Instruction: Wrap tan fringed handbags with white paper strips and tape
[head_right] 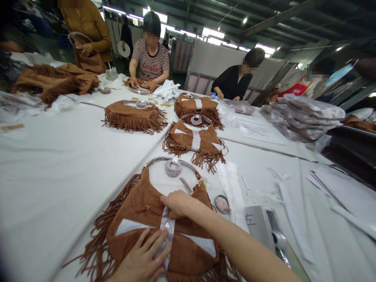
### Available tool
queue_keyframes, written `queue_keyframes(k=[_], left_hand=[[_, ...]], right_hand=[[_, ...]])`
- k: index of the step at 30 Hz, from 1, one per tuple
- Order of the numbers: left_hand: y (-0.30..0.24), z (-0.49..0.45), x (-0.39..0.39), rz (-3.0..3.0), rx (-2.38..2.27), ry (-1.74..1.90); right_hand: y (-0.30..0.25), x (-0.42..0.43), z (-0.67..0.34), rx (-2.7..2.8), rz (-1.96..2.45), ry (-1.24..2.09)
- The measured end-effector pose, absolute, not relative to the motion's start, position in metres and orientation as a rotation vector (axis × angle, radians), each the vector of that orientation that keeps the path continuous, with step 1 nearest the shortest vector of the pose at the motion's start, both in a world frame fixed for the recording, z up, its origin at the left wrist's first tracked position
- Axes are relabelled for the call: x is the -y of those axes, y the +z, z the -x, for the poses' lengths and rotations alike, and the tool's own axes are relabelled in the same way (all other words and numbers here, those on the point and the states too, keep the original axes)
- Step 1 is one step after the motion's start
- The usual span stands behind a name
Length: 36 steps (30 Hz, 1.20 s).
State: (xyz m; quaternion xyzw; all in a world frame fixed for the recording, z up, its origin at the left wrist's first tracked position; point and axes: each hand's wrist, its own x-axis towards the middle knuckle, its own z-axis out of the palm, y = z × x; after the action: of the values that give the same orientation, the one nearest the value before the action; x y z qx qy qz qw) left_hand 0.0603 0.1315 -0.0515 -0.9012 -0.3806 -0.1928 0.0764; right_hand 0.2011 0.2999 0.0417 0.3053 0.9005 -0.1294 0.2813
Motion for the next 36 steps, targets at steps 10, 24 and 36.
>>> queue_keyframes(k=[10,24,36], left_hand=[[-0.052,-0.061,-0.133,2.657,1.084,-0.612],[-0.054,-0.063,-0.129,2.674,1.113,-0.613],[-0.062,-0.061,-0.124,2.773,1.106,-0.541]], right_hand=[[0.041,-0.298,-0.221,-2.671,-1.632,-0.333],[-0.027,-0.258,-0.184,-2.676,-1.801,-0.296],[-0.018,-0.169,-0.277,-2.552,-1.848,0.023]])
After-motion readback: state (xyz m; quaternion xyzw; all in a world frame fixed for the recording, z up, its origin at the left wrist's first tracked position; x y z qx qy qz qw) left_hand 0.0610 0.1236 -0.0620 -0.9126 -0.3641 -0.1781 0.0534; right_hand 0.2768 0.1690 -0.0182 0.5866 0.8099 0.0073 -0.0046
